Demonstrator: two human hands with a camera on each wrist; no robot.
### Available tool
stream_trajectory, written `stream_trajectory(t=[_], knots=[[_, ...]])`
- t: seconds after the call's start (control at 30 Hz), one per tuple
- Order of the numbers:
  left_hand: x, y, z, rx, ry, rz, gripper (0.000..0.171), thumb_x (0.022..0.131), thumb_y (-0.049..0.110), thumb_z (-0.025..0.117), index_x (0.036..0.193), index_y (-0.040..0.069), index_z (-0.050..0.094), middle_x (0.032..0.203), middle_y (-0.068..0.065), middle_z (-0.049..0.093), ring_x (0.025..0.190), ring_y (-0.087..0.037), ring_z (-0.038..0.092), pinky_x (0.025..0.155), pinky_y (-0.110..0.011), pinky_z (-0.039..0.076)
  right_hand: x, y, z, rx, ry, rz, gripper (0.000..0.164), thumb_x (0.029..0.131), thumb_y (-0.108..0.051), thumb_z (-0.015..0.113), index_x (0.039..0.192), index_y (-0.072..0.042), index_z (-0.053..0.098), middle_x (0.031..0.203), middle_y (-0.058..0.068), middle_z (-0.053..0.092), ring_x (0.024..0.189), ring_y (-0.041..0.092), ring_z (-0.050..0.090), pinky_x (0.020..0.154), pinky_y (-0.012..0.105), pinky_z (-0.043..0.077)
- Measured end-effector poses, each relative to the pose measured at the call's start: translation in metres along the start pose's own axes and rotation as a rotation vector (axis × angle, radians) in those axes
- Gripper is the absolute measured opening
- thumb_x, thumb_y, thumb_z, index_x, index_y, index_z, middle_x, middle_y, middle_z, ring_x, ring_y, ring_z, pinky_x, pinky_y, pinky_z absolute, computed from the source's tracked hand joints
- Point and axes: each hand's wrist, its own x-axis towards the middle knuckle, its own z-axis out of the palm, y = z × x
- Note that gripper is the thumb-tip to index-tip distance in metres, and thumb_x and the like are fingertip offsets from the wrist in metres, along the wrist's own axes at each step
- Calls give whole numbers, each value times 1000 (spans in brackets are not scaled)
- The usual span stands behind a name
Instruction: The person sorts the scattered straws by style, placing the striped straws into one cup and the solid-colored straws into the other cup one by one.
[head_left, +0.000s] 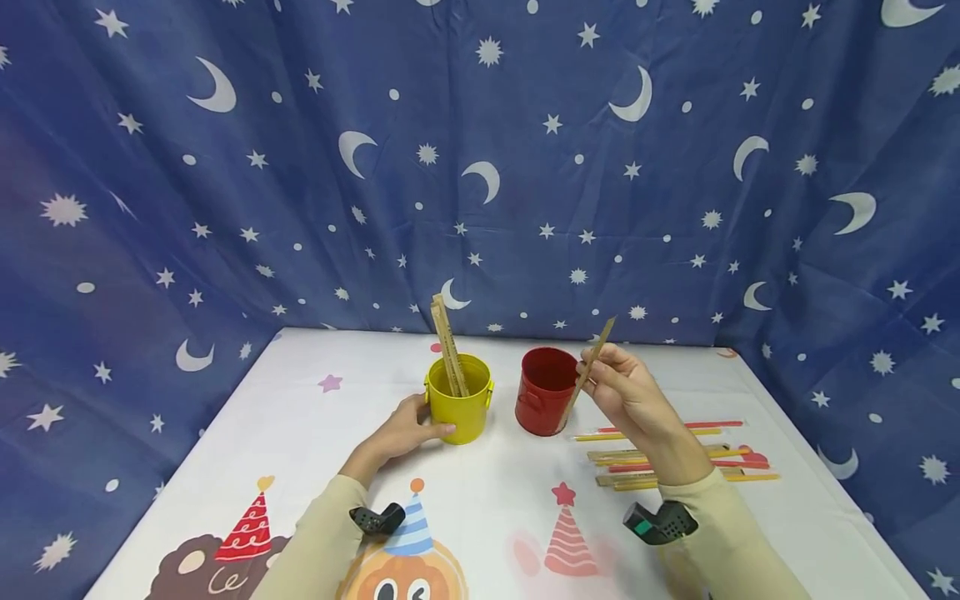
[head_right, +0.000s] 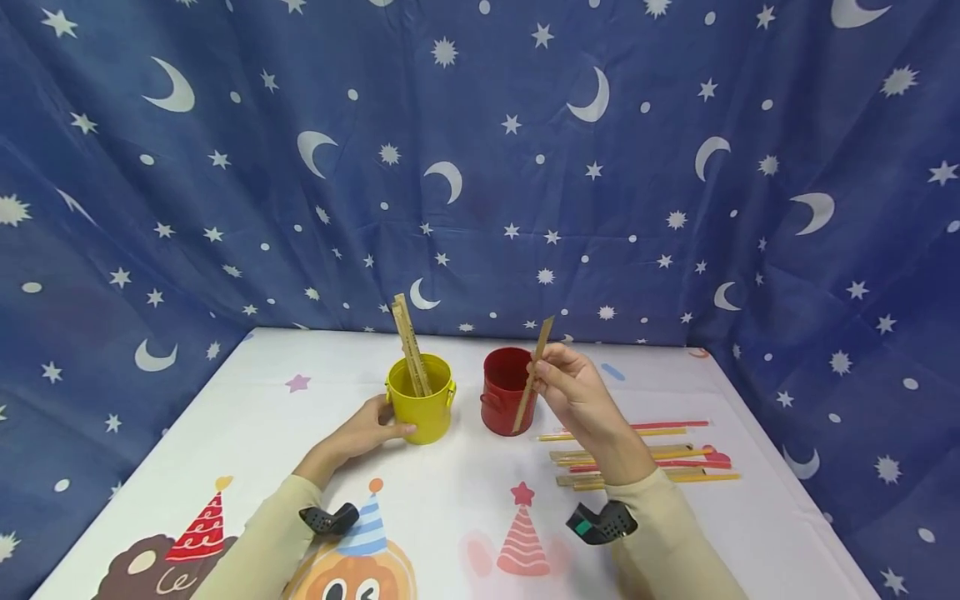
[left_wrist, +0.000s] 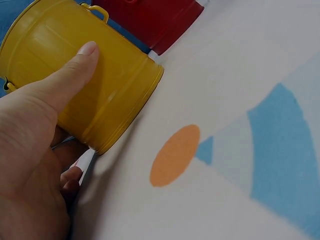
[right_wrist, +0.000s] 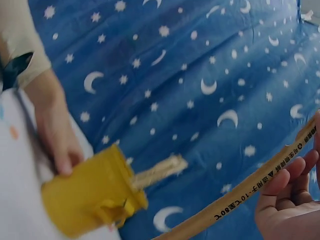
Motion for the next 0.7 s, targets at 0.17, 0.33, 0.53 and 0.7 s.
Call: stream_trajectory(t=[0.17, 0.33, 0.53, 0.7], knots=[[-1, 1, -2, 6, 0, -6, 86, 85, 38, 80, 151, -2, 41, 159, -22, 41, 150, -40, 36, 126, -54, 26, 23, -10, 23, 31, 23, -4, 27, 103, -2, 51, 104, -19, 72, 104, -7, 68, 98, 10, 59, 89, 22, 49], [-2, 0, 1, -5, -16, -2, 86, 85, 40, 79, 151, -1, 42, 159, -21, 41, 150, -39, 36, 127, -54, 26, 45, -16, 40, 76, 90, -4, 21, 103, -7, 56, 99, -21, 71, 100, -6, 67, 95, 11, 59, 84, 23, 47], [-2, 1, 1, 8, -8, 24, 83, 85, 38, 79, 150, 0, 45, 157, -20, 44, 149, -38, 38, 126, -54, 26, 79, -16, 59, 127, 158, -2, 19, 101, -10, 60, 92, -22, 73, 92, -6, 67, 88, 11, 58, 76, 22, 43], [-1, 1, 0, 14, -7, 35, 81, 86, 38, 79, 149, -1, 46, 156, -21, 45, 149, -38, 39, 126, -53, 26, 105, 2, 64, 105, 218, 30, 24, 101, -10, 59, 88, -24, 74, 87, -8, 65, 81, 8, 55, 74, 21, 43]])
